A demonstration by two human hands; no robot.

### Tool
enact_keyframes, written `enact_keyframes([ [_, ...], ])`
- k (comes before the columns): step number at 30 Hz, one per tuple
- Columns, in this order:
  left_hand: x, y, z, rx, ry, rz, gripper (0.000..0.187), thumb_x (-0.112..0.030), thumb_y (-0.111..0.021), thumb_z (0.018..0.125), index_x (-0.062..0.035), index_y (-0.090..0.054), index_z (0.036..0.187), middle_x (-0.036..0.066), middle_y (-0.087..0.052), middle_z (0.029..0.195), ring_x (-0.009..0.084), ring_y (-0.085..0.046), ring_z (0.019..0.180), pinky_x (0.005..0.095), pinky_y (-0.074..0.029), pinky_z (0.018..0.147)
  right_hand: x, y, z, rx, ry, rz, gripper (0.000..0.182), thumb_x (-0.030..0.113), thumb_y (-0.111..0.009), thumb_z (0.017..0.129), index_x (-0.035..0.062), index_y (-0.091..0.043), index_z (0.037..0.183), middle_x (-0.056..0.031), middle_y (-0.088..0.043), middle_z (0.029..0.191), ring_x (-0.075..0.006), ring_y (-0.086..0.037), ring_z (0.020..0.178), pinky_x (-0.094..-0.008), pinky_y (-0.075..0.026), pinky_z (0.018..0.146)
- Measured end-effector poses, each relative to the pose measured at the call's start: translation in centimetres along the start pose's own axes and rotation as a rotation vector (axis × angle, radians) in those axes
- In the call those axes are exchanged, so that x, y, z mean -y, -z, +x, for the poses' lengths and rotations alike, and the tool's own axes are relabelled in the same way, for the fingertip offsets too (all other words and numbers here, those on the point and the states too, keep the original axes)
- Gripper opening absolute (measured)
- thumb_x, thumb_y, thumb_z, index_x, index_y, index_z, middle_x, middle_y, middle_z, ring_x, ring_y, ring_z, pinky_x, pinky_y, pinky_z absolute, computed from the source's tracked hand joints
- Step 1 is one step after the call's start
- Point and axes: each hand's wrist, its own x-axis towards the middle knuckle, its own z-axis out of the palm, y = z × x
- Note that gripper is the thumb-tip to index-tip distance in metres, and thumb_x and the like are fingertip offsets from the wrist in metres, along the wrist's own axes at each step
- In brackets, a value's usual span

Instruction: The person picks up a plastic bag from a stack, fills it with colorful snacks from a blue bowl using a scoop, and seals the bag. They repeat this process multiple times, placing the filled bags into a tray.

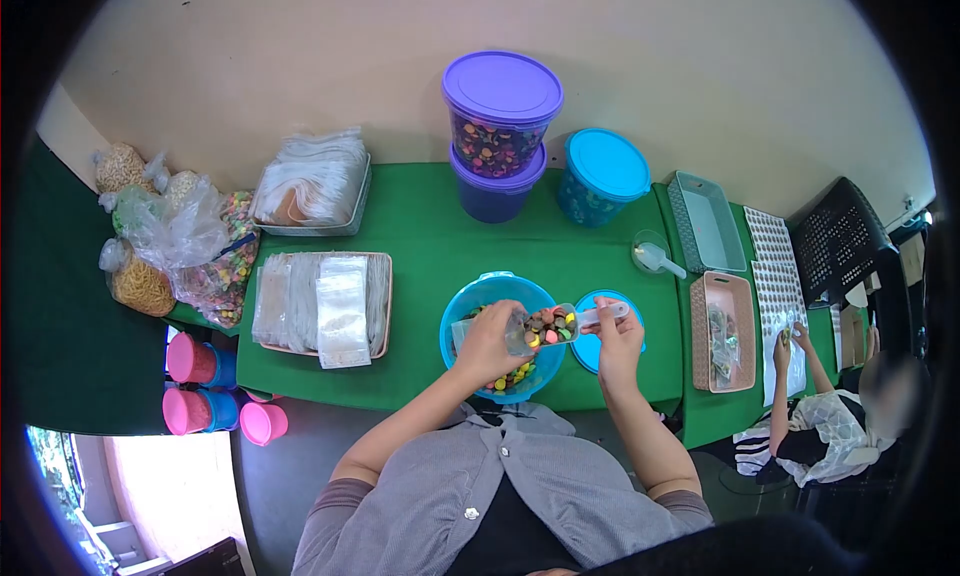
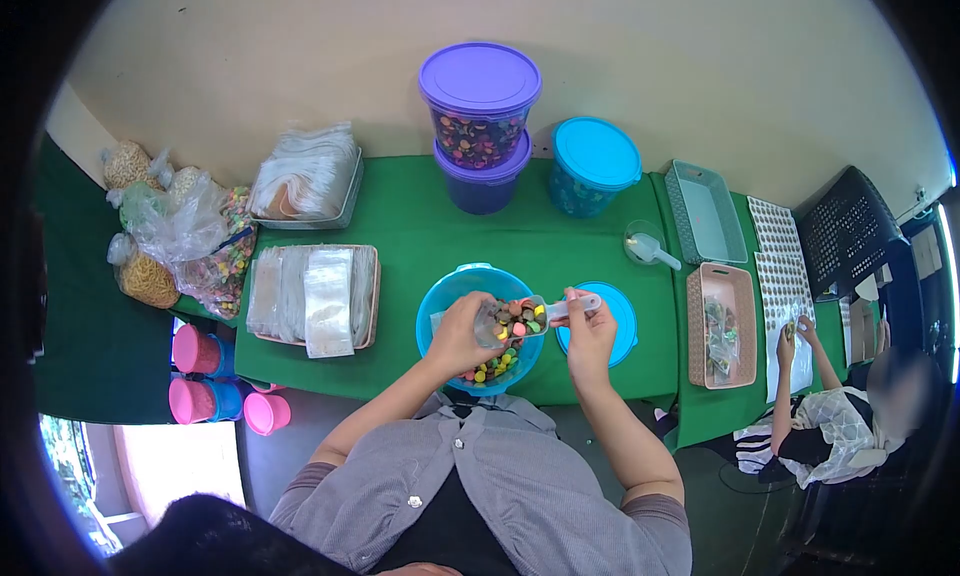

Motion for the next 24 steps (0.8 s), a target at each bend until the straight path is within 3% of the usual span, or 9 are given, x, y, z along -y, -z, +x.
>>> enact_keyframes([
  [13, 0.7, -1.4, -0.1, -0.028, -0.014, 0.024, 0.061, -0.013, -0.082, 0.057, -0.0055, -0.049, 0.108, 0.014, -0.057, 0.100, 0.0341, -0.057, 0.096, 0.0415, -0.045, 0.083, 1.4, -2.4, -1.0, 0.065, 0.246, -0.360, 0.013, 0.007, -0.062, 0.090, -0.0042, -0.064, 0.095, -0.0075, -0.065, 0.085, -0.0104, -0.064, 0.073, -0.0249, -0.054, 0.064],
  [24, -0.1, -0.3, 0.2, -0.041, 0.005, -0.086, 0.057, -0.012, -0.081, 0.058, -0.0057, -0.049, 0.106, 0.013, -0.056, 0.099, 0.0340, -0.057, 0.096, 0.0411, -0.045, 0.084, 4.3, -4.5, -1.9, 0.062, 0.421, -0.462, 0.011, 0.004, -0.067, 0.086, -0.0040, -0.066, 0.094, -0.0079, -0.065, 0.086, -0.0109, -0.064, 0.073, -0.0248, -0.054, 0.063],
])
